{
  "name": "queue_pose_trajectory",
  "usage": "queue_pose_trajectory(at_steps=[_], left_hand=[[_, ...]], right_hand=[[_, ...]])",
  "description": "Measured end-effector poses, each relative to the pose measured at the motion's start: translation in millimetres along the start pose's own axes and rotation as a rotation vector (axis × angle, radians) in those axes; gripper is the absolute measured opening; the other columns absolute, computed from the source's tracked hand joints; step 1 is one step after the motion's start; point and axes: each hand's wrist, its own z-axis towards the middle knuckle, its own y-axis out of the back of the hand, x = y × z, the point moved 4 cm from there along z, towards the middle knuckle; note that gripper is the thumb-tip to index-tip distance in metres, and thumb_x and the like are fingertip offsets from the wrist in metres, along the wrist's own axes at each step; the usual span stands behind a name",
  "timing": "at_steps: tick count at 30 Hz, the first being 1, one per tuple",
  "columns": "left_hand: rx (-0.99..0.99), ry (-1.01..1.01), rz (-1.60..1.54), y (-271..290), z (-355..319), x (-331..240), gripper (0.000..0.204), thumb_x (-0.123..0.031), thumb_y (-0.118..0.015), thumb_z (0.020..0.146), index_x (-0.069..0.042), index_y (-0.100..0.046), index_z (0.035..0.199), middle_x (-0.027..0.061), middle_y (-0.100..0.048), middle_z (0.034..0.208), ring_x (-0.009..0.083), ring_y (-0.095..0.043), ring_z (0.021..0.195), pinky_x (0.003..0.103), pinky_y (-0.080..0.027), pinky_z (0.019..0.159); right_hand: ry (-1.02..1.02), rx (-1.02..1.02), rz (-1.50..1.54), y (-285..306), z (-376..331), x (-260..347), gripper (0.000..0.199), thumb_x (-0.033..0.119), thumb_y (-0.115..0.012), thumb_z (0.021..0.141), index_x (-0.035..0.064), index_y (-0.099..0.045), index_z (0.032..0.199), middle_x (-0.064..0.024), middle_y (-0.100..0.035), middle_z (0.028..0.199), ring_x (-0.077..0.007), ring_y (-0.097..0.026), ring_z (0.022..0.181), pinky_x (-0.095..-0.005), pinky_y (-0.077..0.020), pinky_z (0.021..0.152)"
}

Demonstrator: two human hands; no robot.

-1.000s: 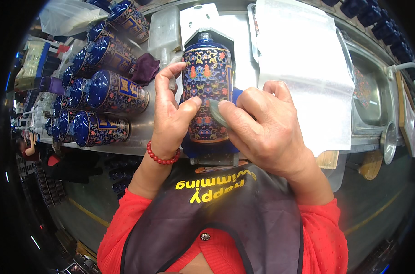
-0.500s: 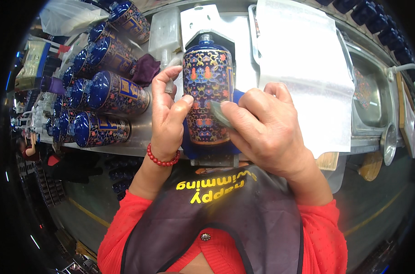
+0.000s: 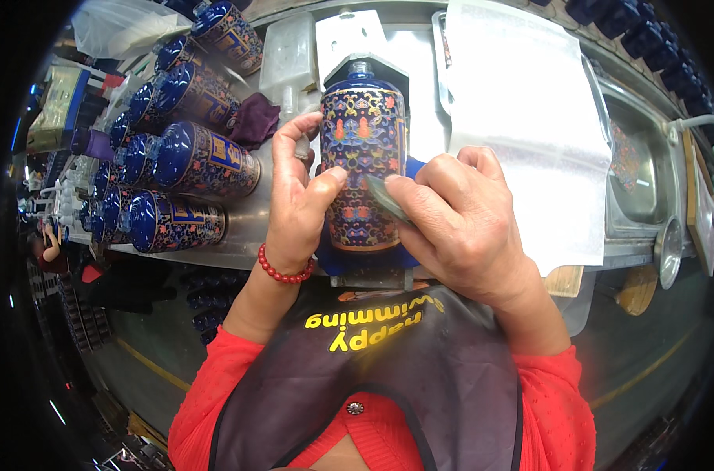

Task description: The person cleans a blue bottle with a green sponge, then selects a decorative label from a sheet and applies it to the bottle's surface, smoothing it with fingers to adhere the label.

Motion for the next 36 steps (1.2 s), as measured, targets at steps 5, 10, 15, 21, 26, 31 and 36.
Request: queue_pose_trajectory(at_steps=[5, 10, 15, 21, 26, 31, 36], left_hand=[[-0.032, 0.084, -0.120, -1, 2, 4, 0.060, -0.004, -0.063, 0.086, 0.002, -0.037, 0.140, 0.0156, -0.044, 0.136, 0.0214, -0.044, 0.129, 0.037, -0.037, 0.112], [-0.030, 0.032, 0.035, 1, 5, 4, 0.060, -0.008, -0.065, 0.087, 0.002, -0.037, 0.140, 0.0151, -0.044, 0.136, 0.0218, -0.045, 0.127, 0.037, -0.036, 0.112], [-0.018, 0.017, 0.027, 2, 5, 6, 0.062, -0.013, -0.068, 0.089, 0.002, -0.037, 0.141, 0.0154, -0.045, 0.136, 0.0221, -0.045, 0.127, 0.037, -0.035, 0.113], [-0.001, -0.017, 0.053, 2, 6, 7, 0.061, -0.016, -0.069, 0.091, 0.003, -0.038, 0.141, 0.0155, -0.045, 0.136, 0.0216, -0.044, 0.128, 0.038, -0.035, 0.113], [-0.010, -0.018, 0.035, 2, 5, 9, 0.058, -0.014, -0.065, 0.094, 0.001, -0.036, 0.142, 0.0148, -0.047, 0.134, 0.0197, -0.048, 0.123, 0.036, -0.040, 0.109], [0.024, 0.029, -0.134, 1, -1, 12, 0.053, -0.013, -0.059, 0.101, 0.000, -0.030, 0.144, 0.0137, -0.050, 0.132, 0.0136, -0.055, 0.113, 0.031, -0.050, 0.098], [0.024, 0.010, -0.138, 1, -4, 11, 0.053, -0.012, -0.058, 0.101, 0.001, -0.030, 0.144, 0.0140, -0.048, 0.134, 0.0133, -0.055, 0.112, 0.031, -0.050, 0.097]], right_hand=[[-0.011, 0.000, 0.000, 1, 1, 0, 0.040, -0.008, -0.078, 0.059, 0.0026, -0.069, 0.096, -0.0049, -0.054, 0.074, -0.0239, -0.051, 0.066, -0.0378, -0.0417, 0.065], [-0.014, -0.007, -0.001, 2, 0, -2, 0.040, -0.008, -0.079, 0.059, 0.0030, -0.069, 0.096, -0.0049, -0.054, 0.074, -0.0240, -0.050, 0.066, -0.0377, -0.0414, 0.064], [-0.022, -0.003, 0.006, 1, -3, -4, 0.039, -0.007, -0.080, 0.060, 0.0030, -0.069, 0.096, -0.0051, -0.054, 0.074, -0.0243, -0.051, 0.066, -0.0377, -0.0415, 0.064], [-0.008, -0.029, -0.006, 1, -6, -6, 0.039, 0.002, -0.076, 0.062, 0.0047, -0.068, 0.100, -0.0034, -0.051, 0.078, -0.0211, -0.054, 0.068, -0.0377, -0.0386, 0.068], [-0.178, -0.017, 0.130, 4, -9, -10, 0.027, 0.003, -0.075, 0.071, 0.0038, -0.070, 0.098, -0.0061, -0.055, 0.077, -0.0241, -0.055, 0.068, -0.0369, -0.0432, 0.066], [-0.513, 0.098, 0.413, 3, -18, -25, 0.017, 0.010, -0.072, 0.087, -0.0025, -0.069, 0.099, -0.0047, -0.064, 0.082, -0.0109, -0.060, 0.072, -0.0252, -0.0462, 0.064], [-0.831, 0.135, 0.749, -10, -29, -33, 0.019, 0.012, -0.069, 0.092, -0.0019, -0.067, 0.106, -0.0021, -0.068, 0.090, -0.0064, -0.062, 0.080, -0.0219, -0.0493, 0.072]])
